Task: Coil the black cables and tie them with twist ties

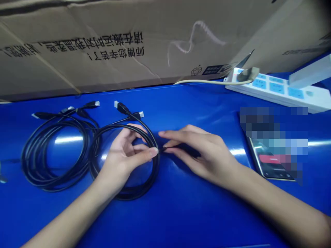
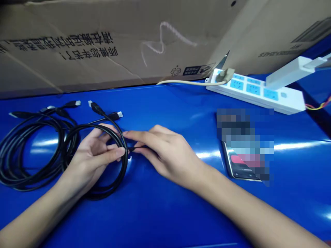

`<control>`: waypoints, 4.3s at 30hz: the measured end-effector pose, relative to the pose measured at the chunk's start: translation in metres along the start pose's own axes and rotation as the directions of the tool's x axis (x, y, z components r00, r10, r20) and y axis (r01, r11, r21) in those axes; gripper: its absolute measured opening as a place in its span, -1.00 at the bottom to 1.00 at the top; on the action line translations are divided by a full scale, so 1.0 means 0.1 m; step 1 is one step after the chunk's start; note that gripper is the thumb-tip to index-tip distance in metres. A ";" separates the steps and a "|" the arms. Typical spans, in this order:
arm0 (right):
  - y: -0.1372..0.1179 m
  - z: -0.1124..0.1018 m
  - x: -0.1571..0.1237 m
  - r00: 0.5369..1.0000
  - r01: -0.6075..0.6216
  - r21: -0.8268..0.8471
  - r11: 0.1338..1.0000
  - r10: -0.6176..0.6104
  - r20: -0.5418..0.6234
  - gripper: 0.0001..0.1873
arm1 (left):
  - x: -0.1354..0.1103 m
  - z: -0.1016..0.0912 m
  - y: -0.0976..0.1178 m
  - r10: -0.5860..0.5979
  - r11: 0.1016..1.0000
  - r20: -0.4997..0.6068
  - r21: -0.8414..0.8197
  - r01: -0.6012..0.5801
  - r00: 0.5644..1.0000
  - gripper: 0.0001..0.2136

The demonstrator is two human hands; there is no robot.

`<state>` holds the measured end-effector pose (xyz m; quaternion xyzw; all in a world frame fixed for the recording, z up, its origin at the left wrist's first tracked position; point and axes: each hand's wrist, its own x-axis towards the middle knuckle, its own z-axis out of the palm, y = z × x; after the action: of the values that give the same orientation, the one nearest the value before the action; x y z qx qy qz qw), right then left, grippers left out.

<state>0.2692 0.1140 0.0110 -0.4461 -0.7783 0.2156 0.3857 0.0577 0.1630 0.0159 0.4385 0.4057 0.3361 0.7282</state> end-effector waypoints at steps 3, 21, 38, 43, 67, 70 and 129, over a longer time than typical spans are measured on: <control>-0.01 -0.01 0.02 0.997 -0.069 0.079 0.994 0.066 0.032 -0.56 | 0.00 -0.01 0.00 -0.012 1.000 -0.004 0.016 0.012 1.000 -0.68; 0.03 0.00 0.00 0.961 0.272 -0.155 0.950 -0.259 0.100 -0.86 | 0.02 -0.01 -0.01 -0.036 0.998 0.012 0.053 0.036 0.999 -0.62; -0.11 -0.05 0.04 0.992 -0.105 0.252 0.962 0.119 -0.041 -0.85 | 0.02 0.01 -0.02 -0.008 0.999 -0.010 0.036 0.008 1.000 -0.66; -0.03 -0.10 0.06 0.963 -0.267 0.170 0.948 0.267 0.027 -0.85 | 0.03 0.01 -0.02 -0.001 1.000 -0.013 0.009 0.001 1.000 -0.64; -0.06 -0.07 0.02 0.988 0.143 -0.038 0.989 -0.145 -0.047 -0.96 | 0.01 0.04 0.02 -0.079 0.994 0.022 0.078 0.077 0.997 -0.60; -0.08 -0.05 0.04 0.989 -0.055 0.119 0.991 0.070 -0.132 -0.91 | 0.00 0.05 0.02 -0.067 0.992 -0.016 0.103 0.068 0.998 -0.60; 0.20 -0.12 0.04 0.991 -0.035 -0.374 0.927 0.080 0.106 -0.72 | 0.14 -0.55 0.44 0.495 0.094 -0.026 0.995 -0.023 0.868 -0.74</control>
<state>0.2875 0.1275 0.0064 -0.5198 -0.8133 0.1020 0.2409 0.0090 0.2127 0.0363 0.7986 0.5619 0.1894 0.1033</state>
